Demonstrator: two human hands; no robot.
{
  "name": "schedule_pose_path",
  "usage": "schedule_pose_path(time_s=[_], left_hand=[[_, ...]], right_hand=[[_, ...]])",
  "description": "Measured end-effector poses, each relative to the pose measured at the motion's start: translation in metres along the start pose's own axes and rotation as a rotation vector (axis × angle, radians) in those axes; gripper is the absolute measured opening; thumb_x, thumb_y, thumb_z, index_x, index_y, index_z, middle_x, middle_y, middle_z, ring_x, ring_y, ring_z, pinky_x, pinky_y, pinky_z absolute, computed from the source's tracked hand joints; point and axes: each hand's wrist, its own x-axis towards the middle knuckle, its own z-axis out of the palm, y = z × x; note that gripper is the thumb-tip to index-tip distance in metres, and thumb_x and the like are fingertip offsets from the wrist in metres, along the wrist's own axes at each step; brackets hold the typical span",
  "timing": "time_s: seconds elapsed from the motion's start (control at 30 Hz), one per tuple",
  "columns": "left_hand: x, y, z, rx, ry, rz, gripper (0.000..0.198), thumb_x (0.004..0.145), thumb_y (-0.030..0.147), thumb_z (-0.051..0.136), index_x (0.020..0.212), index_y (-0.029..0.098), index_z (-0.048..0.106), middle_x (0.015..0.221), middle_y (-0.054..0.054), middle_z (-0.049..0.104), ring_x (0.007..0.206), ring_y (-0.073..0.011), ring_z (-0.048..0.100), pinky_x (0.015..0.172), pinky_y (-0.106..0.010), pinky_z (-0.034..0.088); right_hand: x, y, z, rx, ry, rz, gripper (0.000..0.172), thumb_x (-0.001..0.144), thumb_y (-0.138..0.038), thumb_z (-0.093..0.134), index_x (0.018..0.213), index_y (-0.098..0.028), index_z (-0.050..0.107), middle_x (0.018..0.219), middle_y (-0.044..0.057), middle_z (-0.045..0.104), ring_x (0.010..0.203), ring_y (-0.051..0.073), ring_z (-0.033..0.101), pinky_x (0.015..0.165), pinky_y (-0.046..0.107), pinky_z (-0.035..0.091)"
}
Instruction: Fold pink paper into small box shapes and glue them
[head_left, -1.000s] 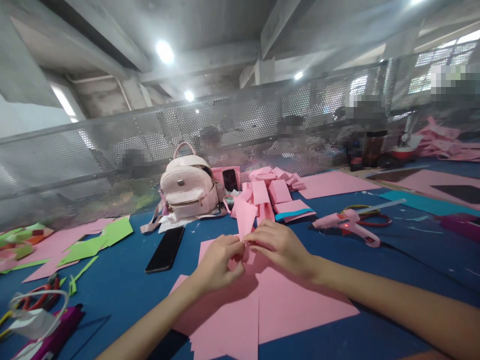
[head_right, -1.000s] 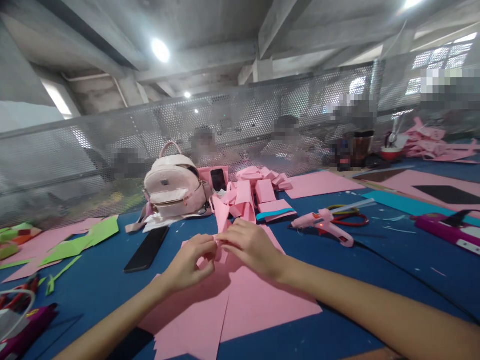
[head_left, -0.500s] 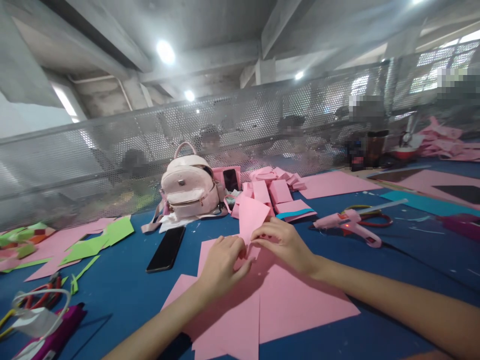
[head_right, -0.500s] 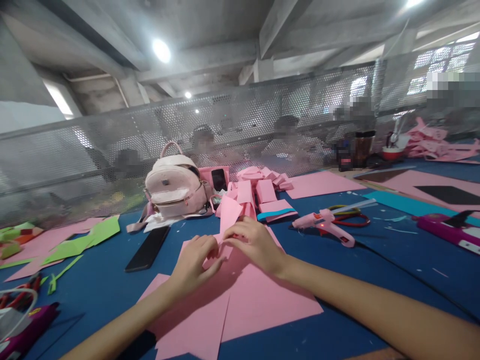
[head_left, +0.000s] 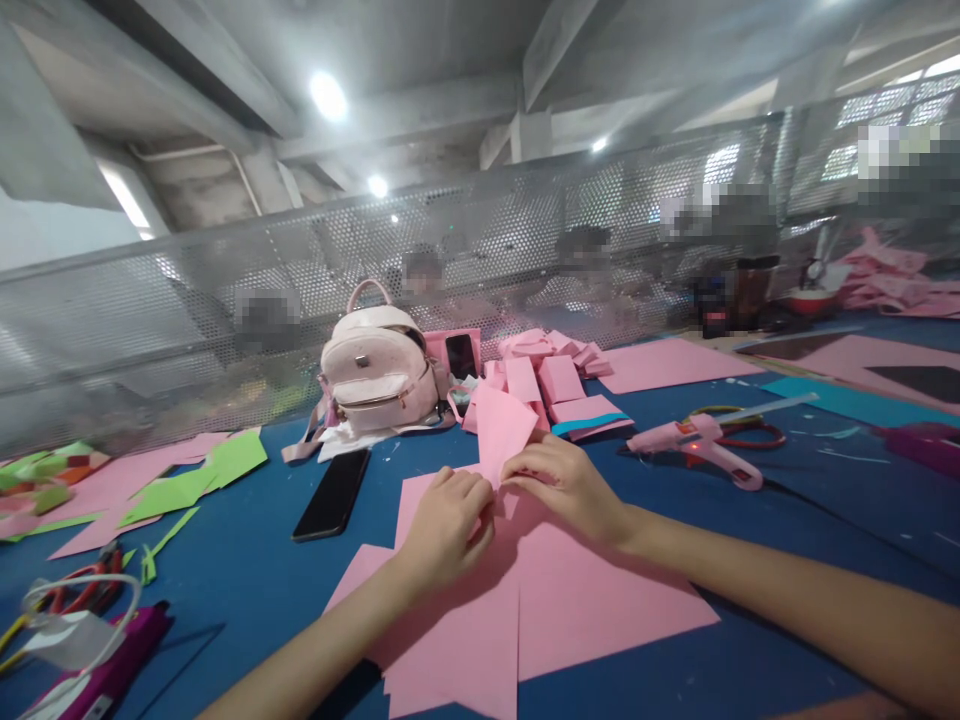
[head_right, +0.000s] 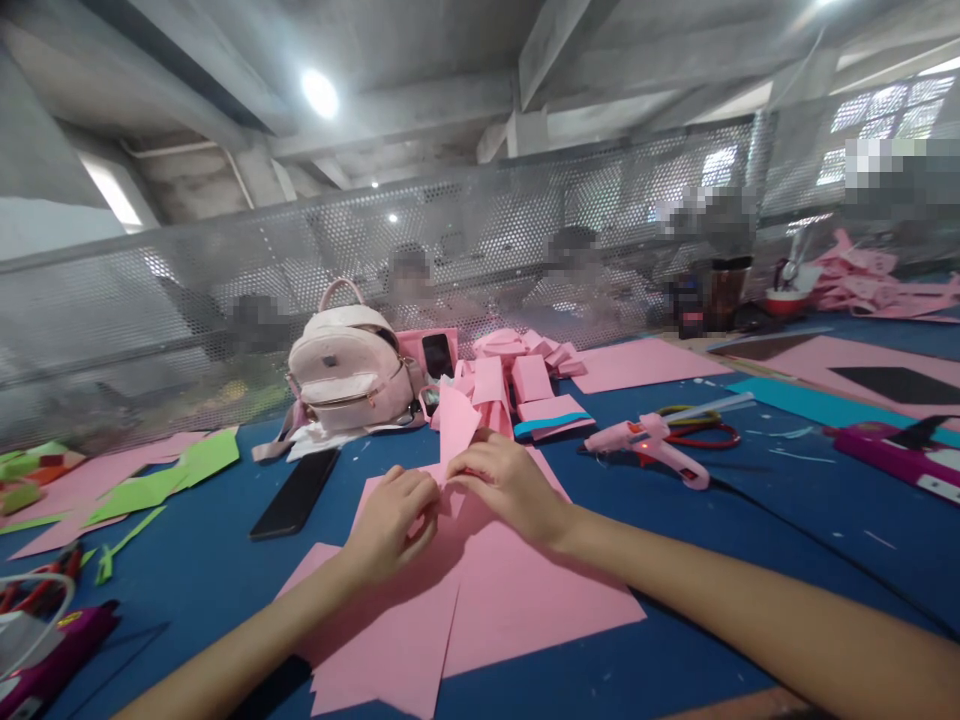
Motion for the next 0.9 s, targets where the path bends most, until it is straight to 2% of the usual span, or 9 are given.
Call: schedule_pose_path(time_s=[0.2,0.33,0.43,0.47,0.53,0.6,0.7,0.8,0.9], left_hand=[[0.000,-0.014,0.002,0.048,0.050,0.110,0.021,0.084,0.005,0.044,0.073,0.023,0.044,0.068,-0.001,0.057,0.064,-0.0190,0.048,0.064,-0.034,0.028],[-0.005,-0.017,0.000,0.048,0.138,0.083,0.021,0.085,0.005,0.045,0.074,0.023,0.044,0.068,-0.001,0.055,0.064,-0.0190,0.048,0.064,-0.034,0.031],[-0.009,-0.013,0.000,0.018,0.228,0.004,0.005,0.092,0.016,0.050,0.091,0.021,0.051,0.084,-0.005,0.061,0.076,-0.0213,0.055,0.070,-0.034,0.039],[-0.009,-0.011,0.001,0.005,0.251,-0.017,0.008,0.093,0.021,0.054,0.101,0.019,0.052,0.093,-0.008,0.063,0.084,-0.0230,0.057,0.074,-0.035,0.043],[-0.009,-0.006,0.004,-0.043,0.272,-0.042,0.033,0.092,0.030,0.062,0.120,0.018,0.050,0.114,-0.014,0.063,0.104,-0.0269,0.059,0.086,-0.040,0.048],[-0.008,-0.003,0.008,-0.122,0.284,-0.041,0.050,0.089,0.035,0.070,0.131,0.019,0.049,0.128,-0.015,0.061,0.118,-0.0297,0.058,0.096,-0.045,0.049],[-0.006,-0.003,0.013,-0.227,0.316,-0.015,0.045,0.091,0.029,0.069,0.134,0.024,0.054,0.131,-0.014,0.065,0.121,-0.0292,0.061,0.101,-0.048,0.051],[-0.007,-0.007,0.014,-0.257,0.336,-0.011,0.040,0.094,0.022,0.064,0.133,0.026,0.057,0.125,-0.011,0.071,0.115,-0.0261,0.068,0.097,-0.044,0.055],[-0.009,-0.011,0.013,-0.284,0.339,-0.029,0.041,0.093,0.021,0.066,0.133,0.027,0.059,0.121,-0.010,0.074,0.109,-0.0248,0.072,0.094,-0.041,0.058]], right_hand=[[0.002,0.001,0.000,0.018,0.017,0.035,0.019,0.095,-0.027,0.062,0.080,-0.025,0.074,0.082,0.003,0.076,0.084,0.023,0.065,0.077,0.034,0.050],[0.005,0.004,-0.003,0.037,0.075,0.113,0.012,0.090,-0.028,0.069,0.079,-0.025,0.073,0.083,0.003,0.076,0.081,0.022,0.065,0.077,0.035,0.051],[0.005,0.007,-0.002,0.067,0.109,0.169,0.010,0.087,-0.031,0.074,0.079,-0.024,0.074,0.082,0.002,0.076,0.079,0.022,0.066,0.076,0.035,0.051],[0.004,0.007,-0.001,0.080,0.118,0.187,0.010,0.086,-0.031,0.074,0.079,-0.024,0.075,0.082,0.002,0.076,0.078,0.022,0.066,0.075,0.035,0.051],[0.003,0.006,0.002,0.112,0.137,0.221,0.011,0.086,-0.033,0.075,0.080,-0.024,0.075,0.081,0.002,0.076,0.077,0.022,0.066,0.075,0.035,0.052],[0.002,0.005,0.005,0.150,0.155,0.252,0.013,0.085,-0.035,0.075,0.081,-0.023,0.075,0.081,0.003,0.076,0.077,0.022,0.068,0.075,0.034,0.053],[0.000,0.003,0.011,0.210,0.173,0.295,0.022,0.086,-0.042,0.073,0.082,-0.021,0.073,0.082,0.005,0.076,0.077,0.022,0.070,0.075,0.034,0.055],[-0.001,0.005,0.014,0.246,0.183,0.328,0.031,0.087,-0.049,0.070,0.080,-0.019,0.072,0.081,0.006,0.076,0.077,0.022,0.070,0.072,0.033,0.057],[-0.001,0.007,0.014,0.253,0.182,0.343,0.031,0.085,-0.050,0.071,0.080,-0.019,0.073,0.080,0.006,0.076,0.073,0.021,0.069,0.068,0.032,0.056]])
